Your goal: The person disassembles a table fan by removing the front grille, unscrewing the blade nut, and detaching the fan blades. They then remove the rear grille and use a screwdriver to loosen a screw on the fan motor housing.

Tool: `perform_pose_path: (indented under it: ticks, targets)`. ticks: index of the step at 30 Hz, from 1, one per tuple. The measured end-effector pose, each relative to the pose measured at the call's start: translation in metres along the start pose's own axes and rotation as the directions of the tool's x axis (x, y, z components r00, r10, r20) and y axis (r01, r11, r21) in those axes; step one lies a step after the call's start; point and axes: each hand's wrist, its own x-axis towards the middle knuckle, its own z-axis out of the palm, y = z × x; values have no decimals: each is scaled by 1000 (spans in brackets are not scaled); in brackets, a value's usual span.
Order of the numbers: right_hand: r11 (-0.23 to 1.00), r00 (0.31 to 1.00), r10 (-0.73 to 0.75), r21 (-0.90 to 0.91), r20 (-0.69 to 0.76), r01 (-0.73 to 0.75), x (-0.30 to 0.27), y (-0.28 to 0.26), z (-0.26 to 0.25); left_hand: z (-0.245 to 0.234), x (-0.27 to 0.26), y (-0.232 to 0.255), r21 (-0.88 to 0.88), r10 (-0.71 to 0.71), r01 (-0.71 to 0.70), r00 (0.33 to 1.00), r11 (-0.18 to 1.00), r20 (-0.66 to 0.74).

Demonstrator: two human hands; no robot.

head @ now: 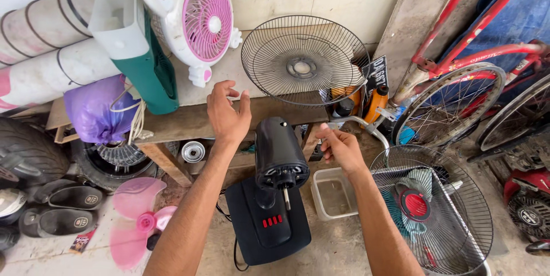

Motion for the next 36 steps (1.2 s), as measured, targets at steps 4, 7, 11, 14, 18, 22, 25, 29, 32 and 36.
perform_pose_path:
  ticks: [4, 7, 11, 14, 18, 22, 25, 29, 32, 36]
  targets:
    - [998, 998, 47, -39, 38, -45, -24, 0, 12, -21, -13, 20, -37, 12, -10, 999, 999, 37]
    - [995, 998, 50, -88, 43, -46, -42, -2, 15, -32, -22, 38, -20, 4, -2, 996, 1000, 94]
    - [997, 998, 25, -73, 52, -21, -72, 1, 6, -38, -42, 72, -54, 81, -76, 990, 996, 112]
    - [997, 999, 29, -72, 44, -26, -98, 3, -10, -33, -58, 106, -89, 182, -173, 977, 981, 109]
    - [991, 999, 25, -134, 24, -22, -130, 13, -43, -19, -88, 153, -140, 313, -296, 943, 945, 115]
    - [983, 995, 84, -162, -45, -90, -158, 38, -82, 9, -129, 191, -200, 363, -325, 912, 924, 194]
    - [972, 985, 140, -176, -100, -156, -167, 66, -110, 39, -163, 204, -212, 332, -279, 899, 937, 286]
    - [947, 951, 281, -126, -127, -297, -173, 118, -142, 88, -216, 197, -186, 252, -191, 878, 964, 407]
    - [893, 902, 418, -134, -111, -430, -181, 156, -158, 128, -263, 181, -60, 103, -84, 827, 995, 552]
    - [817, 837, 531, -180, -132, -548, -190, 188, -175, 176, -327, 153, 75, -100, 66, 722, 995, 684]
